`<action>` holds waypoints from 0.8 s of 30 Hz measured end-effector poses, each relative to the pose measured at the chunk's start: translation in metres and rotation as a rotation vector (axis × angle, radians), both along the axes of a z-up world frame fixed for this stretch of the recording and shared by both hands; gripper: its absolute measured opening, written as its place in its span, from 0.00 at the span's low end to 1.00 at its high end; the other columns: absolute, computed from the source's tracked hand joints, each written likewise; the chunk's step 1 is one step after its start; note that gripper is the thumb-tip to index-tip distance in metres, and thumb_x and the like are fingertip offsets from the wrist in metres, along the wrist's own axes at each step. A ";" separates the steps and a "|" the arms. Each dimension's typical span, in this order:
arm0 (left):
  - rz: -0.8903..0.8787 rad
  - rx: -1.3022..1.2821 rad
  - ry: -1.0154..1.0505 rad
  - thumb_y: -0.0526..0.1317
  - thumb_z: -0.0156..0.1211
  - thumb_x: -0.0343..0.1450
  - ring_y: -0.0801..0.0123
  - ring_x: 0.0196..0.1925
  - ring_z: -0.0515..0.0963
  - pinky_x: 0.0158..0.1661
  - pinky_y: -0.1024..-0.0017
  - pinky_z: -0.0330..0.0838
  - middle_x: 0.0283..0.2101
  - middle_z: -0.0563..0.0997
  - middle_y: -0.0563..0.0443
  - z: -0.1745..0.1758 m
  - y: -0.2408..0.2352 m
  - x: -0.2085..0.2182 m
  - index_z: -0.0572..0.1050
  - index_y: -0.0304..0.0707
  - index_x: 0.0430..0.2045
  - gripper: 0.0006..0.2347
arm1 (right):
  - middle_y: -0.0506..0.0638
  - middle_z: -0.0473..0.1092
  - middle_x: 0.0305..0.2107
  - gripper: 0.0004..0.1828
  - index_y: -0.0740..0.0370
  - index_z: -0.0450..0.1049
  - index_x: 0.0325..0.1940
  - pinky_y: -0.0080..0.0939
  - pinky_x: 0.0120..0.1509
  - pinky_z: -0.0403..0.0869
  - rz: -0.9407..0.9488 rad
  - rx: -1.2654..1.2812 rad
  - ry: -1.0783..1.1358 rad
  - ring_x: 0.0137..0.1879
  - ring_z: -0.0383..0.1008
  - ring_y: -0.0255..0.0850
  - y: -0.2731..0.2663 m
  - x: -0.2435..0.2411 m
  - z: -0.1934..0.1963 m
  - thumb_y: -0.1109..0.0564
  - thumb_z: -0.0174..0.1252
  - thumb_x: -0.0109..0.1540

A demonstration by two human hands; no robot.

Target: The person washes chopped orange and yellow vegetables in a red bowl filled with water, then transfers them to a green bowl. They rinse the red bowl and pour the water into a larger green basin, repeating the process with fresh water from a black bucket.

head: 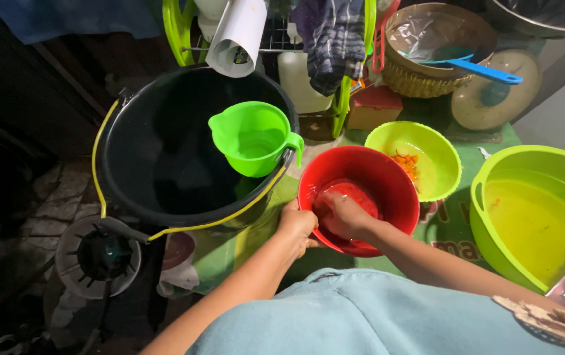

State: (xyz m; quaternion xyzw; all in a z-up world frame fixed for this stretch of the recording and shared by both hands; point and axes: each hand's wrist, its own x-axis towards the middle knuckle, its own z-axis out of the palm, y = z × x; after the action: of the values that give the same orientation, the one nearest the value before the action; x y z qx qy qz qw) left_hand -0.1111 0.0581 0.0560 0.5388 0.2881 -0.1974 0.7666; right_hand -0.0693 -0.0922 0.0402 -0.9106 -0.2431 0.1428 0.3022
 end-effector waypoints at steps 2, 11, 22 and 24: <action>0.000 0.013 -0.008 0.22 0.46 0.62 0.48 0.36 0.84 0.29 0.47 0.83 0.44 0.82 0.43 0.002 0.001 0.002 0.74 0.44 0.52 0.25 | 0.55 0.79 0.41 0.12 0.57 0.79 0.46 0.46 0.57 0.76 0.053 -0.074 0.207 0.52 0.80 0.50 -0.004 -0.004 0.008 0.57 0.54 0.62; -0.015 0.046 0.017 0.23 0.48 0.63 0.47 0.38 0.84 0.31 0.46 0.83 0.46 0.81 0.41 0.018 0.005 0.006 0.72 0.41 0.50 0.21 | 0.54 0.78 0.44 0.18 0.52 0.81 0.49 0.47 0.58 0.76 -0.127 -0.580 0.139 0.52 0.79 0.51 -0.040 0.012 0.036 0.62 0.59 0.56; -0.113 0.043 0.038 0.27 0.53 0.63 0.51 0.39 0.84 0.32 0.47 0.84 0.43 0.82 0.42 0.025 0.005 0.004 0.76 0.37 0.45 0.17 | 0.56 0.80 0.44 0.19 0.60 0.77 0.50 0.45 0.57 0.76 -0.041 0.062 -0.076 0.52 0.81 0.48 -0.040 0.058 0.014 0.62 0.58 0.54; -0.112 0.041 0.043 0.27 0.54 0.63 0.51 0.38 0.84 0.32 0.47 0.84 0.42 0.82 0.41 0.025 0.005 0.002 0.75 0.37 0.44 0.16 | 0.55 0.80 0.42 0.16 0.58 0.78 0.48 0.44 0.57 0.77 -0.105 -0.004 -0.022 0.50 0.81 0.48 -0.041 0.063 0.014 0.61 0.58 0.56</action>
State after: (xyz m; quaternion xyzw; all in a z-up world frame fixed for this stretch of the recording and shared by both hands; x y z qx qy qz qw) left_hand -0.1087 0.0636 0.0811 0.5652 0.2781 -0.2456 0.7368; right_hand -0.0065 -0.1334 0.0539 -0.9242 -0.1979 0.1171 0.3048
